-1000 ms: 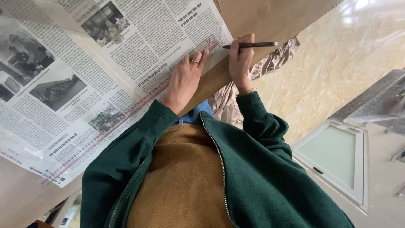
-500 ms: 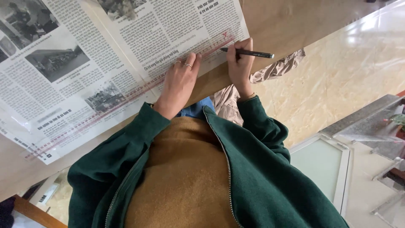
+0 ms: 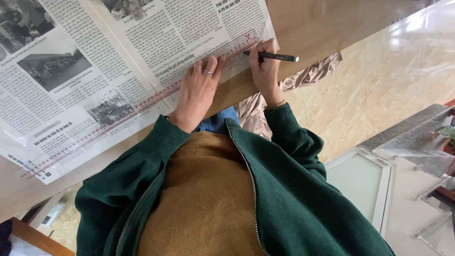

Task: The person measures and marks a newspaper spread on a wooden table using a ruler and a pen. They align the ruler, draw lines, and make marks on the paper while occasionally adjusting the newspaper's position.

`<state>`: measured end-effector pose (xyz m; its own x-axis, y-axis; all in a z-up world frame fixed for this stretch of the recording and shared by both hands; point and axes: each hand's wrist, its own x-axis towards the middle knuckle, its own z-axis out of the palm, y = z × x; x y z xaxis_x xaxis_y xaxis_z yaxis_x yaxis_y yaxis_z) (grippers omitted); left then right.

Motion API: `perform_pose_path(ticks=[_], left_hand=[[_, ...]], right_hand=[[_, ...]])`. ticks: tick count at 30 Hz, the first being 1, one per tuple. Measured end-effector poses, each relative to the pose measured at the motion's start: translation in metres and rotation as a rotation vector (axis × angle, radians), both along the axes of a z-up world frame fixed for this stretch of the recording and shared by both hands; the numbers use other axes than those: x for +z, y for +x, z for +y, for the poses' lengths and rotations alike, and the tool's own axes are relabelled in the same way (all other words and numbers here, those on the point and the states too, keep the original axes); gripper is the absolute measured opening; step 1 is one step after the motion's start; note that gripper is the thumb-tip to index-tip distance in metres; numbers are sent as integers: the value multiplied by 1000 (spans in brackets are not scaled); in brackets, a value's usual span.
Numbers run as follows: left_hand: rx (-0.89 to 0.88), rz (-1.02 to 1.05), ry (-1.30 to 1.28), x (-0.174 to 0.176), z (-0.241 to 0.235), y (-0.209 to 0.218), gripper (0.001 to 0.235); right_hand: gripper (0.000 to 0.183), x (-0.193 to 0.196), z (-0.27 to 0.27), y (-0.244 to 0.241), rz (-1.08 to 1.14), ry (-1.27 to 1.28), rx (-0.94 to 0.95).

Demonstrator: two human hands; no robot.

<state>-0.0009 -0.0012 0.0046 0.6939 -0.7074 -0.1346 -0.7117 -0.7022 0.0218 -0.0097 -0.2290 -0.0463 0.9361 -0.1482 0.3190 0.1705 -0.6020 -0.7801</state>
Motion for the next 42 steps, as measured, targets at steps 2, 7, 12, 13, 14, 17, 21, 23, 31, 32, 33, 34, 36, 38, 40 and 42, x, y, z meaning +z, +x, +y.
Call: perform_pose_path(ticks=[2, 7, 12, 13, 14, 17, 21, 23, 31, 32, 33, 34, 36, 38, 40, 42], left_hand=[[10, 17, -20, -2, 0, -3, 68], [48, -26, -46, -5, -2, -6, 65], [115, 39, -236, -10, 12, -18, 56], [142, 38, -232, 6, 28, -25, 56], [160, 162, -283, 22, 42, -33, 56], [238, 344, -337, 38, 90, -60, 53], [442, 206, -251, 31, 136, -90, 57], [480, 125, -239, 16, 139, -103, 61], [548, 17, -270, -14, 135, -117, 51], [545, 14, -271, -15, 135, -116, 47], [538, 17, -271, -16, 135, -118, 44], [541, 22, -270, -13, 135, -115, 44], [543, 15, -268, -9, 133, -110, 49], [540, 21, -260, -3, 131, -106, 51], [541, 26, -251, 0, 130, -104, 53], [537, 51, -250, -2, 131, -103, 55]], right_hand=[[21, 0, 0, -3, 18, 20, -11], [22, 1, -3, -3, 22, 19, 9], [14, -19, -3, -16, -46, 167, -116], [14, -10, 16, -19, -42, 171, -90], [17, -2, 34, -23, 16, 157, -87], [13, 5, 74, -50, 161, 204, 35], [14, 8, 104, -53, 269, 288, 214], [13, -2, 109, -48, 247, 258, 237], [14, -21, 127, -36, 117, 231, 325], [15, -26, 126, -36, 114, 205, 329], [16, -30, 123, -39, 115, 178, 327], [16, -27, 126, -38, 121, 179, 329], [15, -20, 129, -37, 113, 123, 334], [15, -23, 129, -37, 118, 119, 337], [15, -24, 129, -38, 122, 117, 344], [14, -24, 130, -38, 112, 156, 368]])
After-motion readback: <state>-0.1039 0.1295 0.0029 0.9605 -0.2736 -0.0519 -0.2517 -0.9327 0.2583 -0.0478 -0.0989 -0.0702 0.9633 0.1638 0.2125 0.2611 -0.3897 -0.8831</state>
